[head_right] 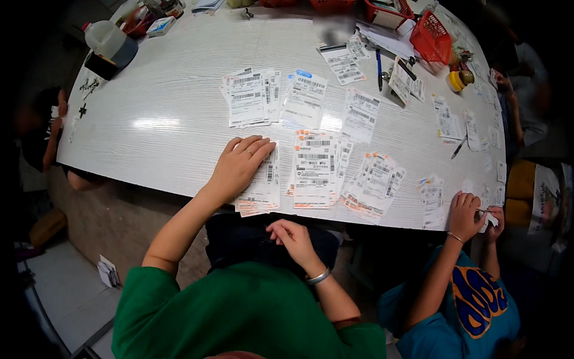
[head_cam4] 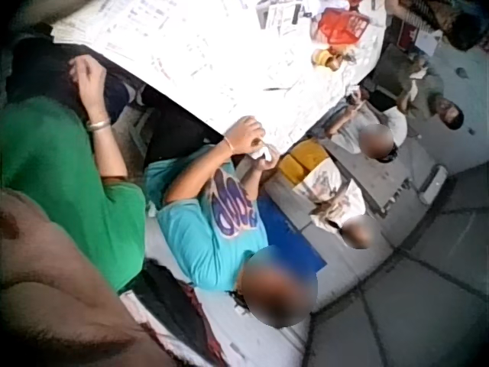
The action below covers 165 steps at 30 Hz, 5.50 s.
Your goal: The person sorts through a stack of shipping labels on a table, checking details on each one and arranging them into different piles.
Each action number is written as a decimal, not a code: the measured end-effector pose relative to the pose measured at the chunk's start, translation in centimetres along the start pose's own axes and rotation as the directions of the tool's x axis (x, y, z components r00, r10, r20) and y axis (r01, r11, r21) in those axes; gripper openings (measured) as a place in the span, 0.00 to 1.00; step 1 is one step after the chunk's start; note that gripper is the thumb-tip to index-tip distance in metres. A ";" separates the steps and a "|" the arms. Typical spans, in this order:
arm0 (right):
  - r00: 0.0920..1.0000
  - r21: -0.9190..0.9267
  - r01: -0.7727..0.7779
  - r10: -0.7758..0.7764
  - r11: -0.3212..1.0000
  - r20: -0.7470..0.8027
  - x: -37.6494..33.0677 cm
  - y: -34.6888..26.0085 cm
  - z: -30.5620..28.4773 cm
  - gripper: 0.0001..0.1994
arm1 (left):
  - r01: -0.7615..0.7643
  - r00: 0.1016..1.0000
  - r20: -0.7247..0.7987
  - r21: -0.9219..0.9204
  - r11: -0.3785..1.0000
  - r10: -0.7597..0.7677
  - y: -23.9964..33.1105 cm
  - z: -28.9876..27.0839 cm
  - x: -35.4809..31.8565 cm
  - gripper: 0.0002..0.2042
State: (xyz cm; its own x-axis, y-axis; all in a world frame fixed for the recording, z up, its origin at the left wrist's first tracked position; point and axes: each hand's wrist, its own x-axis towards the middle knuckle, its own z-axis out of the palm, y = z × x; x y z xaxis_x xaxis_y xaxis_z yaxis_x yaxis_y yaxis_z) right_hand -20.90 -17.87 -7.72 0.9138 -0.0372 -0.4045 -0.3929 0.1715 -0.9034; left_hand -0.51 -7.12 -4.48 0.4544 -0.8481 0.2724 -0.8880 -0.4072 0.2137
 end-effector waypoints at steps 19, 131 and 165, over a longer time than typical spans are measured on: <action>0.791 -0.220 0.596 -0.612 0.772 -0.003 3.4 -7.7 4.3 0.11 | 0.029 0.766 -0.090 -0.984 0.174 -0.637 3.7 -6.1 -8.6 0.30; 0.487 -0.383 0.209 -0.436 0.900 -0.757 -2.0 -4.8 -14.4 0.06 | 0.188 0.960 0.111 -0.936 0.298 -0.256 13.7 3.1 5.2 0.20; 0.965 0.510 0.025 0.111 0.860 -0.236 -5.1 4.0 -7.0 0.18 | -0.302 0.947 0.045 -0.223 0.927 0.319 7.9 3.9 3.2 0.22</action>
State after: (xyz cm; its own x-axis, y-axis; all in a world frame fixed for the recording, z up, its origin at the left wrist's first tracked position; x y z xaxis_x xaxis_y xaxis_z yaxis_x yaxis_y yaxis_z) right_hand -27.87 -23.92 -10.22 0.8140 -0.2492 -0.5247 -0.2622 0.6483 -0.7148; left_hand -6.35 -14.40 -5.58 0.1437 -0.9481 0.2837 -0.9445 -0.0459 0.3253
